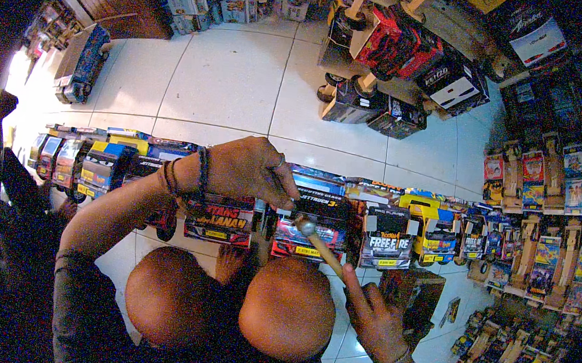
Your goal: The person sits on the floor and uses a hammer to drive small wooden pegs into the tops of several toy truck boxes arranged in a row. They repeatedly pick up pegs from a nearby box and tap them into place on each truck.
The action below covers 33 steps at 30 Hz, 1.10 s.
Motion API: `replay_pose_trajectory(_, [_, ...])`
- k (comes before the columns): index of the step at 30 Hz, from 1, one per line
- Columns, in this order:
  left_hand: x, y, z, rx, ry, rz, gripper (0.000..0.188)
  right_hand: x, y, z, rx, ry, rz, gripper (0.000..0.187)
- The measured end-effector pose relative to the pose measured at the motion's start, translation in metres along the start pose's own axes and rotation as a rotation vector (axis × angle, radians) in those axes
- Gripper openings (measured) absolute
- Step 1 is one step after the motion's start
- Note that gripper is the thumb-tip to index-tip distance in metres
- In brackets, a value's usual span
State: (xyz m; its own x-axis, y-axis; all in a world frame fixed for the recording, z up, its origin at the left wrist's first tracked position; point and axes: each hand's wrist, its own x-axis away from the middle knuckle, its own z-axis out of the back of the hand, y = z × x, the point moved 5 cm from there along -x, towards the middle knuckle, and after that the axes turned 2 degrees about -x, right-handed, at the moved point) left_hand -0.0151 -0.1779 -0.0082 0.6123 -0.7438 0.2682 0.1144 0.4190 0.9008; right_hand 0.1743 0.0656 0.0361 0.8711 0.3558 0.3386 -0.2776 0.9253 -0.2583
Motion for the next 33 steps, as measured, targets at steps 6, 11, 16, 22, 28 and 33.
replay_pose_trajectory(6, [0.000,-0.001,0.000,0.017,-0.010,0.017,0.025,0.006,-0.001,0.009,0.063,0.326,0.148,0.068])
replay_pose_trajectory(11, [0.000,-0.001,0.000,0.014,-0.014,0.012,0.024,0.006,-0.002,0.007,0.037,0.349,0.184,0.068])
replay_pose_trajectory(16, [-0.001,-0.003,-0.001,0.056,-0.017,0.008,0.022,0.002,0.002,-0.004,0.029,0.070,0.026,0.073])
replay_pose_trajectory(22, [-0.002,-0.004,-0.002,0.066,-0.024,0.042,0.022,0.004,0.002,0.001,-0.012,0.315,0.094,0.076])
replay_pose_trajectory(28, [-0.002,-0.004,-0.003,0.092,-0.043,0.042,0.023,0.002,0.006,-0.006,0.044,0.196,0.076,0.073])
replay_pose_trajectory(33, [0.000,-0.005,-0.006,0.060,-0.043,0.044,0.023,0.004,0.005,-0.014,0.088,-0.014,0.059,0.073])
